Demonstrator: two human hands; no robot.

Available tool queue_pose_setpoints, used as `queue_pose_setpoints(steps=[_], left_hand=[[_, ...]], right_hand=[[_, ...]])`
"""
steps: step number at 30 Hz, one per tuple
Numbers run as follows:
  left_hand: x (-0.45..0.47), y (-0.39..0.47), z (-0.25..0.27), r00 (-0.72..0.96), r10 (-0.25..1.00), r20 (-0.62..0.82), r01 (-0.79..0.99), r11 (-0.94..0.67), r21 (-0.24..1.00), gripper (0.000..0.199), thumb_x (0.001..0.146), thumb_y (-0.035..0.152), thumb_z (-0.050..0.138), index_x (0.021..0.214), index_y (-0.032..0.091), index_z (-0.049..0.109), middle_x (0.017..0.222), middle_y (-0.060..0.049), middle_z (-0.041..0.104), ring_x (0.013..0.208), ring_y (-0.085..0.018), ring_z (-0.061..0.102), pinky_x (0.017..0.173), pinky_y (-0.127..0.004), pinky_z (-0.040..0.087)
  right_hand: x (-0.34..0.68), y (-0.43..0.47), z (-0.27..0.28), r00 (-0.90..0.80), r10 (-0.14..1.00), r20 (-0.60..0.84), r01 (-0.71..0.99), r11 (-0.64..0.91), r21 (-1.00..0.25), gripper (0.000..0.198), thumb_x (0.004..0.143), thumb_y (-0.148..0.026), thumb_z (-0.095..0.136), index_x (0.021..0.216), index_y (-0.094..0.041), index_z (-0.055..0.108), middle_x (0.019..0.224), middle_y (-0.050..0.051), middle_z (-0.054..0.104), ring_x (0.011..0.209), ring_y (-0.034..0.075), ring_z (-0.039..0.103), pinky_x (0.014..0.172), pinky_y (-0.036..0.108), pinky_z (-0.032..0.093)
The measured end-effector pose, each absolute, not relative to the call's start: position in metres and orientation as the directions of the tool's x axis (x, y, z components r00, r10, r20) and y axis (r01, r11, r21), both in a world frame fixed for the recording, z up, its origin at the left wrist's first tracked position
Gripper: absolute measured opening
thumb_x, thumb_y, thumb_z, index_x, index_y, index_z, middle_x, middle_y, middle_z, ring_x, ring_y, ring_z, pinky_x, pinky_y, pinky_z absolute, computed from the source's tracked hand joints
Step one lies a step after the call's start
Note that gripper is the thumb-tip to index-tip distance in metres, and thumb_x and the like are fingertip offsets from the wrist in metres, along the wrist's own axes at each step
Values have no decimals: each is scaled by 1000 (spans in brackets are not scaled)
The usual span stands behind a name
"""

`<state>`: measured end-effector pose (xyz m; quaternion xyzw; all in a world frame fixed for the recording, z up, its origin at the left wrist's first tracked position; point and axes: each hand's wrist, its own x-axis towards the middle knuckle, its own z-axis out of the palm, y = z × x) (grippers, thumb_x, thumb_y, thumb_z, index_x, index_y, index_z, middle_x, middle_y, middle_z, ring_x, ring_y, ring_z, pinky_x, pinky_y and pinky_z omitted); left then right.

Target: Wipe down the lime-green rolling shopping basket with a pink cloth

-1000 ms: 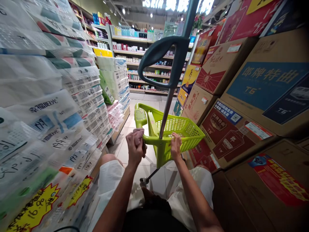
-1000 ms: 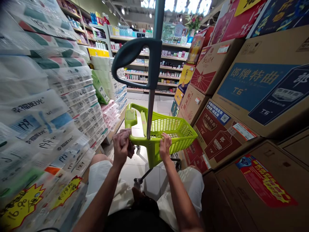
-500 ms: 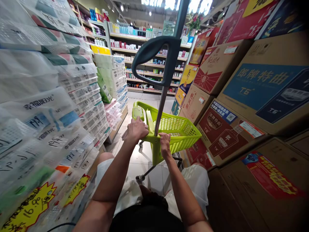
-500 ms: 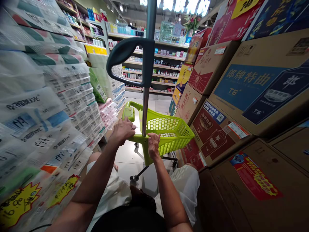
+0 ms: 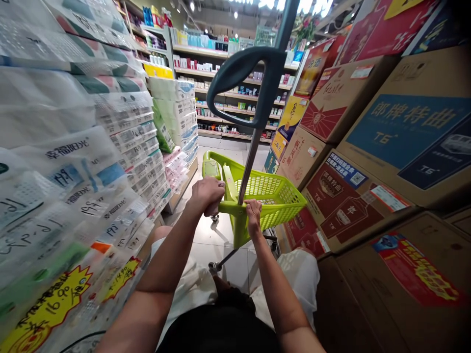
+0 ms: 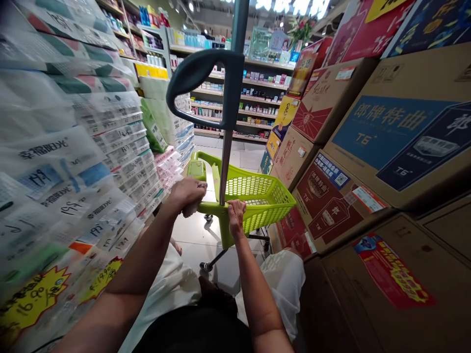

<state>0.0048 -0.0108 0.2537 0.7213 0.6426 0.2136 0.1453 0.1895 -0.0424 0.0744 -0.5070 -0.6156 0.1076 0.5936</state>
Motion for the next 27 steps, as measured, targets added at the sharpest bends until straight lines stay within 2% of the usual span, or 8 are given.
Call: queue_pose_setpoints(steps=[3, 9, 12, 16, 19, 22, 24, 27], left_hand=[[13, -16, 250, 84, 992, 98, 907, -117, 404, 17, 83, 28, 61, 77, 17, 73, 96, -14, 66, 89, -30, 64, 83, -43, 53], [12, -75, 190, 59, 837, 545, 827, -346, 442, 32, 86, 26, 60, 112, 19, 77, 119, -16, 57, 112, -34, 56, 96, -49, 54], [-4, -54, 196, 61, 882, 467, 798, -324, 508, 36, 83, 22, 61, 115, 20, 76, 114, -14, 56, 104, -31, 60, 95, -46, 56], [-25, -10, 217, 62, 935, 348, 779, -263, 568, 23, 82, 25, 65, 99, 19, 78, 104, -11, 58, 94, -29, 62, 93, -45, 56], [-20, -23, 196, 106, 872, 477, 669, -418, 615, 21, 84, 34, 69, 96, 20, 77, 106, -10, 60, 100, -28, 63, 99, -45, 54], [2, -55, 152, -186, 741, 646, 433, -528, 731, 29, 96, 45, 59, 104, 20, 73, 116, -11, 61, 114, -27, 62, 107, -43, 50], [18, -61, 131, -445, 699, 559, 240, -508, 827, 35, 101, 50, 52, 109, 20, 67, 116, -10, 63, 115, -25, 62, 108, -41, 49], [36, -41, 124, -633, 688, 355, -76, -512, 856, 41, 102, 57, 47, 120, 22, 58, 122, -10, 64, 118, -23, 63, 109, -40, 49]], right_hand=[[189, -39, 74, 217, 753, 621, 492, 465, -736, 45, 107, -51, 28, 97, -25, 64, 93, 3, 59, 101, 24, 49, 114, 50, 26], [199, -43, 71, 217, 722, 657, 471, 511, -719, 40, 106, -47, 31, 95, -25, 63, 92, 4, 59, 100, 25, 50, 108, 49, 33], [206, -44, 70, 216, 719, 661, 456, 524, -719, 38, 106, -46, 33, 93, -25, 62, 92, 4, 59, 99, 25, 51, 108, 47, 33], [209, -40, 71, 230, 720, 655, 440, 523, -730, 38, 105, -48, 34, 90, -26, 61, 90, 3, 58, 98, 24, 51, 106, 46, 35], [208, -36, 70, 262, 710, 653, 415, 528, -741, 37, 105, -47, 35, 89, -26, 61, 88, 2, 57, 97, 24, 50, 106, 44, 34], [207, -36, 70, 285, 714, 640, 402, 517, -756, 37, 105, -45, 34, 86, -25, 59, 86, 2, 56, 95, 23, 49, 105, 42, 35], [208, -36, 72, 286, 721, 632, 399, 510, -762, 38, 104, -45, 33, 83, -25, 57, 84, 1, 55, 93, 23, 49, 102, 41, 36], [207, -36, 75, 282, 733, 619, 397, 498, -771, 37, 104, -47, 34, 80, -25, 53, 83, 1, 53, 93, 22, 48, 99, 40, 38]])
